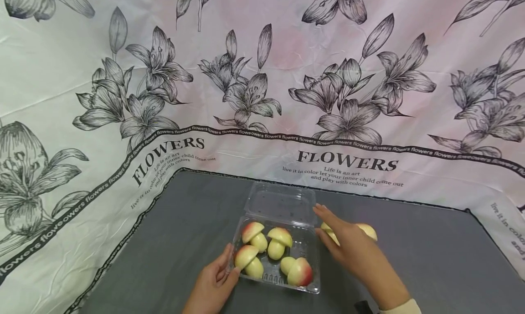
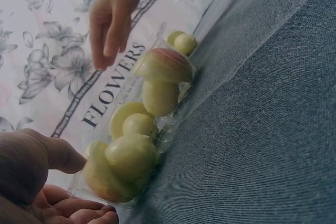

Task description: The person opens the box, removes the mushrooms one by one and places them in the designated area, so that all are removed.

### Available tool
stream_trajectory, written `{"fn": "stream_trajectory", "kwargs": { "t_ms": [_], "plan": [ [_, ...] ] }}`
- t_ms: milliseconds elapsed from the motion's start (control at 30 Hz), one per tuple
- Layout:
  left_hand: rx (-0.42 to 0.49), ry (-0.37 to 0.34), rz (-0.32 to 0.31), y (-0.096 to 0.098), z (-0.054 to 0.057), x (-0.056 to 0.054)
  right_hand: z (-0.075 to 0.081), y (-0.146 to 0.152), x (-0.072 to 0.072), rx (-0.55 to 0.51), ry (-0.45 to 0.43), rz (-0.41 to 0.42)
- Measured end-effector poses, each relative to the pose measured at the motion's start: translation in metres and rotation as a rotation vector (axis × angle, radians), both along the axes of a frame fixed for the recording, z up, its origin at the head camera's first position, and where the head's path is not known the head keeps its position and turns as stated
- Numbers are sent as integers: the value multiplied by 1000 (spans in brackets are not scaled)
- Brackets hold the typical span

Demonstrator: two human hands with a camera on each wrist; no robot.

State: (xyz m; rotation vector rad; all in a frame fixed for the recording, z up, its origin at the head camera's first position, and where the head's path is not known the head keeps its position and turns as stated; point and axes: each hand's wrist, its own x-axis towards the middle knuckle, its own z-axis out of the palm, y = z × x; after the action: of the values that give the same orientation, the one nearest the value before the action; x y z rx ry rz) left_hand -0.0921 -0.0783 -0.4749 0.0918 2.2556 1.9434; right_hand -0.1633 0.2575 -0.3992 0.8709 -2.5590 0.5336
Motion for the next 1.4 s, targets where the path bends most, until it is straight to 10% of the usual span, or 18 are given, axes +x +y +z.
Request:
{"fn": "stream_trajectory", "kwargs": {
  "t_ms": [433, 733, 1400],
  "plan": [
    [-3, -23, 9, -2, 0, -1, -15, -36, -14, 27, -142, 151],
    [11, -5, 4, 0, 1, 1, -23, -48, -13, 68, -248, 112],
    [22, -15, 4, -1, 0, -2, -36, -62, -17, 120, -223, 110]
  ]
}}
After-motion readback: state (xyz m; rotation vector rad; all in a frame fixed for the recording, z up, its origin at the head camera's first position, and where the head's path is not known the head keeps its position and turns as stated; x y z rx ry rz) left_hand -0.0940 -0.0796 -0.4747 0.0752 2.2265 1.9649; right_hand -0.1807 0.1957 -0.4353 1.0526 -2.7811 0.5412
